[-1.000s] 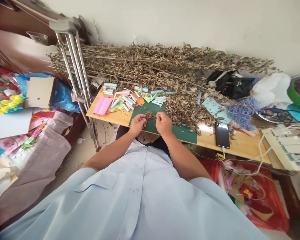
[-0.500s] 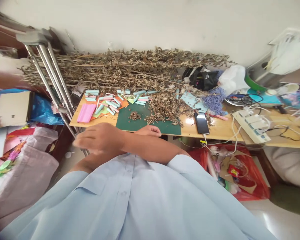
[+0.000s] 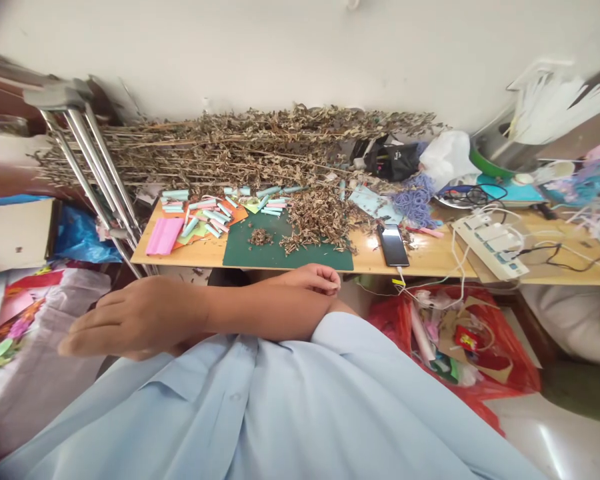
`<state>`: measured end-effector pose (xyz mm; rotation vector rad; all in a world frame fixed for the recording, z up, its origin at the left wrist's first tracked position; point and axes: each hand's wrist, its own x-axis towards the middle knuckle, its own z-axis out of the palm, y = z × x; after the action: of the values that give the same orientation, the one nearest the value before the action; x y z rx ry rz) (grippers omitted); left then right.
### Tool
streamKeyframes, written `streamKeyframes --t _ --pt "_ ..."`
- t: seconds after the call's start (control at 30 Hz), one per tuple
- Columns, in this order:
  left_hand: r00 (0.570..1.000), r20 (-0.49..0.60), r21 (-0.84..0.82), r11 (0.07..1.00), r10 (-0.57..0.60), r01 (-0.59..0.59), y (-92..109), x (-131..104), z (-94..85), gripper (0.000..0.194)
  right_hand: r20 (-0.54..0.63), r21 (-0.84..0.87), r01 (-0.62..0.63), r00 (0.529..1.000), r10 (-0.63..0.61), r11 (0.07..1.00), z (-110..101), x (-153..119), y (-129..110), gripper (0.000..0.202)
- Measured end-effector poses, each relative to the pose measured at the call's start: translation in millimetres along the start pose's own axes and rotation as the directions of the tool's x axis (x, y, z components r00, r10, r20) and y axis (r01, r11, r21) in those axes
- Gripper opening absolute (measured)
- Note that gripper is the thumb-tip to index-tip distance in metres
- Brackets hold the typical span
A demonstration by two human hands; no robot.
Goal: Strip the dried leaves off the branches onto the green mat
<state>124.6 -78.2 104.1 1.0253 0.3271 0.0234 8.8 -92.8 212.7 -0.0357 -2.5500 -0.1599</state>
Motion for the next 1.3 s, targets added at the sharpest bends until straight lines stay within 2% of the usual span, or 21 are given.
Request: streamKeyframes --t 0.27,0.43,0.57,0.77,0.97,1.13,1.3 --pt "0.997 0.054 0.083 0.995 0.053 -0.058 -14 25 5.3 0.029 0.008 -0.052 0.048 0.999 -0.048 0.997 -21 6 -7 0.036" --pt "0.994 0.093 0.133 0.988 0.062 -0.074 -15 27 12.1 0.039 -0.074 -0.079 0.047 0.996 -0.053 0.996 -17 -3 -10 0.035" --pt "0.994 0.088 0.156 0.984 0.071 -0.084 -15 31 17.5 0.040 -0.138 -0.080 0.054 0.988 -0.064 0.995 -14 -7 -12 0.033" --pt "0.995 0.056 0.171 0.981 0.087 -0.095 -18 37 20.5 0.040 -0.129 -0.045 0.051 0.990 -0.056 0.998 -26 -16 -19 0.029" --pt "0.998 -0.006 0.124 0.990 0.067 -0.066 -23 43 25.4 0.041 -0.146 -0.029 0.035 0.989 -0.039 0.999 -30 -25 -27 0.028" --pt "1.000 0.018 0.084 0.996 0.020 -0.021 -23 48 37.0 0.039 -0.138 -0.036 0.072 0.987 -0.077 0.997 -36 -26 -36 0.028" --pt "0.998 0.029 0.048 0.998 0.047 -0.048 -29 55 47.7 0.038 -0.117 -0.043 0.034 0.992 -0.039 0.998 -46 -37 -40 0.028"
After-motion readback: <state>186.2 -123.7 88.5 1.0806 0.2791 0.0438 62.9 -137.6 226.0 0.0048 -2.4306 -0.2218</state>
